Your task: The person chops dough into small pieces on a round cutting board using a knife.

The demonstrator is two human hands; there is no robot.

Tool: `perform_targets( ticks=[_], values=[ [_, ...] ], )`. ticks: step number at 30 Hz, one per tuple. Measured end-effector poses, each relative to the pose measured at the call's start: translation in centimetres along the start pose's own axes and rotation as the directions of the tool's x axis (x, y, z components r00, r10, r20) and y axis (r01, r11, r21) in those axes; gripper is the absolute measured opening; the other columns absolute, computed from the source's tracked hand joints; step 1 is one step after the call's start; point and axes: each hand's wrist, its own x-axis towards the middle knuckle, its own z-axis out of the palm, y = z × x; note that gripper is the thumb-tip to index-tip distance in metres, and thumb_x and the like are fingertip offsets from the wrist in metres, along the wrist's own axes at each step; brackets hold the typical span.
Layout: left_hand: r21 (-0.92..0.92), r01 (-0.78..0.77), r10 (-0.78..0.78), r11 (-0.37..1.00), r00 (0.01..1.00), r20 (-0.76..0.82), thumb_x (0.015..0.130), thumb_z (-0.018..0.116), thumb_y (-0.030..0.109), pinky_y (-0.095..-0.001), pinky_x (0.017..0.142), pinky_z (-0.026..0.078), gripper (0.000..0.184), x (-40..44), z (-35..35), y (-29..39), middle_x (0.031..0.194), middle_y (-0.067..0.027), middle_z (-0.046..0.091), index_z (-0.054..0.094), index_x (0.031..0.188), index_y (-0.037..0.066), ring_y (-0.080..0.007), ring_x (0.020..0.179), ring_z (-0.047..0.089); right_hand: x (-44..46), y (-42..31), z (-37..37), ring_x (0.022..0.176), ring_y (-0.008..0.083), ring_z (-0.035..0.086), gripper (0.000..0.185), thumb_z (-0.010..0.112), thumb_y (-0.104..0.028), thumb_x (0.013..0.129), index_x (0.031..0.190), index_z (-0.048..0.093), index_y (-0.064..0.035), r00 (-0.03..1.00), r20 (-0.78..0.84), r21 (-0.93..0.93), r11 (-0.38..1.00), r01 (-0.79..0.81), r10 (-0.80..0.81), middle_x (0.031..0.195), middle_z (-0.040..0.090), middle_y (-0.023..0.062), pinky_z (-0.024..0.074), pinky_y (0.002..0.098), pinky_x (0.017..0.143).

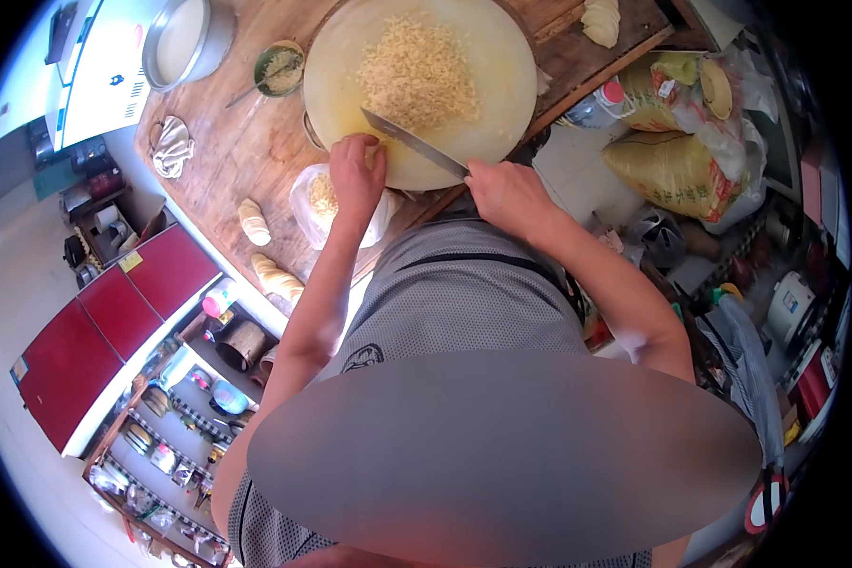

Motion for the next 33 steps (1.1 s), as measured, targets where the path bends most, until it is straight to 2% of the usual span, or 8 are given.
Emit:
perform_targets(
  ticks=[2, 8, 13, 17, 23, 33],
  values=[
    [-0.029, -0.037, 0.037, 0.999, 0.999, -0.002, 0.08, 0.075, 0.001, -0.0442, 0.082, 0.051, 0.019, 0.1, -0.1, -0.2, 0.096, -0.0137, 0.067, 0.066, 0.097, 0.004, -0.0356, 0.091, 0.062, 0.0, 0.0, 0.1, 0.077, 0.0472, 0.067, 0.021, 0.056, -0.022, 0.101, 0.094, 0.058, -0.0022, 1.0, -0.001, -0.001, 1.0, 0.006, -0.006, 0.075, 0.067, 0.0248, 0.0522, 0.0581, 0.07],
    [-0.059, -0.113, 0.11, 0.992, 0.992, -0.058, 0.081, 0.073, -0.001, -0.0446, 0.08, 0.052, 0.011, 0.2, 0.3, -0.8, 0.097, -0.0127, 0.069, 0.068, 0.09, 0.004, -0.0351, 0.09, 0.064, -0.2, 0.1, 0.0, 0.074, 0.0459, 0.068, 0.02, 0.057, -0.022, 0.1, 0.094, 0.058, -0.0029, 1.0, -0.008, -0.05, 0.999, 0.018, -0.019, 0.073, 0.067, 0.0231, 0.0524, 0.0579, 0.068],
    [-0.046, -0.168, 0.167, 0.985, 0.986, -0.026, 0.081, 0.073, -0.001, -0.0444, 0.081, 0.053, 0.015, 0.0, -0.2, -1.0, 0.099, -0.0126, 0.069, 0.069, 0.094, 0.003, -0.0348, 0.09, 0.064, -0.7, 0.0, -0.4, 0.073, 0.0446, 0.069, 0.017, 0.057, -0.019, 0.098, 0.093, 0.059, -0.0032, 0.997, -0.053, -0.072, 0.996, 0.05, -0.054, 0.071, 0.067, 0.0223, 0.0529, 0.0561, 0.065],
    [-0.054, -0.22, 0.219, 0.974, 0.975, -0.022, 0.08, 0.073, 0.0, -0.0439, 0.081, 0.053, 0.018, 0.1, -0.3, -1.1, 0.101, -0.0123, 0.068, 0.07, 0.097, 0.003, -0.0344, 0.09, 0.064, -1.0, -0.6, -0.6, 0.073, 0.0448, 0.069, 0.014, 0.055, -0.016, 0.097, 0.092, 0.059, -0.0028, 0.997, -0.004, -0.102, 0.992, 0.071, -0.072, 0.071, 0.068, 0.0229, 0.053, 0.0562, 0.066],
    [-0.064, -0.213, 0.214, 0.975, 0.977, 0.014, 0.081, 0.074, -0.001, -0.0429, 0.081, 0.055, 0.016, 0.2, -0.7, -1.2, 0.102, -0.0133, 0.069, 0.071, 0.096, 0.002, -0.0343, 0.092, 0.066, 0.1, -0.4, 0.7, 0.074, 0.0453, 0.069, 0.012, 0.054, -0.014, 0.095, 0.094, 0.057, -0.0023, 0.996, 0.01, -0.13, 0.988, 0.089, -0.088, 0.074, 0.068, 0.024, 0.0531, 0.0567, 0.068],
    [-0.08, -0.206, 0.205, 0.975, 0.979, -0.024, 0.081, 0.075, -0.002, -0.0419, 0.08, 0.055, 0.015, 0.0, -0.5, -1.4, 0.099, -0.0127, 0.069, 0.072, 0.095, 0.003, -0.0332, 0.09, 0.066, -0.4, -0.5, 0.5, 0.072, 0.0452, 0.068, 0.012, 0.054, -0.015, 0.096, 0.094, 0.057, -0.0035, 0.996, -0.002, -0.09, 0.992, 0.086, -0.087, 0.072, 0.067, 0.0231, 0.0531, 0.0566, 0.066]
  ],
)
